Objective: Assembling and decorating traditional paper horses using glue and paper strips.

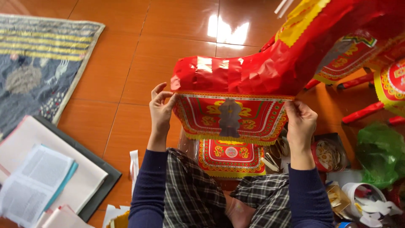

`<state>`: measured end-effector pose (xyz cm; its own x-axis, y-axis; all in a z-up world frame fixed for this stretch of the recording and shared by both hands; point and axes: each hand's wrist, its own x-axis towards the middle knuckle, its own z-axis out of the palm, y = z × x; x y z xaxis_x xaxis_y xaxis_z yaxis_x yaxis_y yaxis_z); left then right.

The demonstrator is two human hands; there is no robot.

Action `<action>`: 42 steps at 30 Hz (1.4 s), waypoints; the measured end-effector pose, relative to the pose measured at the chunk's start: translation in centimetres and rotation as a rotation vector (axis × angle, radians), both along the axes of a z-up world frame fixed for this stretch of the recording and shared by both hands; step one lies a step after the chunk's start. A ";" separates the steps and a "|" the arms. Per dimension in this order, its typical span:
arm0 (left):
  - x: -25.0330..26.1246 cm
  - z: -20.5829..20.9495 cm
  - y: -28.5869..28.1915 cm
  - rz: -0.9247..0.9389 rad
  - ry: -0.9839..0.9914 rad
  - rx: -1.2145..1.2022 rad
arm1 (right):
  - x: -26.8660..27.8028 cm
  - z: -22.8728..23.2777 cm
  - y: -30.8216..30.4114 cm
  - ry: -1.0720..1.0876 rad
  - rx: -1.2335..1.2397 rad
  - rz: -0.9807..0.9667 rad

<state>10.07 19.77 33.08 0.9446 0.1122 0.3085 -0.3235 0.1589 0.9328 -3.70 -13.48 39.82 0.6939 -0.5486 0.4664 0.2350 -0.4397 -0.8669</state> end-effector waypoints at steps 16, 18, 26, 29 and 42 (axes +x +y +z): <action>0.3 -0.5 1.0 -0.085 -0.037 0.118 | 0.3 -0.1 -2.0 0.000 -0.028 0.065; -0.2 0.4 0.7 -0.076 -0.046 0.140 | 0.4 -0.3 -2.6 -0.004 -0.102 0.039; -0.6 0.7 0.3 -0.046 -0.093 0.197 | 0.5 1.3 -1.8 -0.129 -0.409 -0.020; -0.9 0.8 0.0 -0.023 -0.108 0.196 | 0.5 1.7 -1.6 -0.141 -0.443 -0.005; 0.4 -0.9 0.4 -0.009 -0.176 0.158 | 0.3 2.7 -1.1 -0.004 -0.483 -0.051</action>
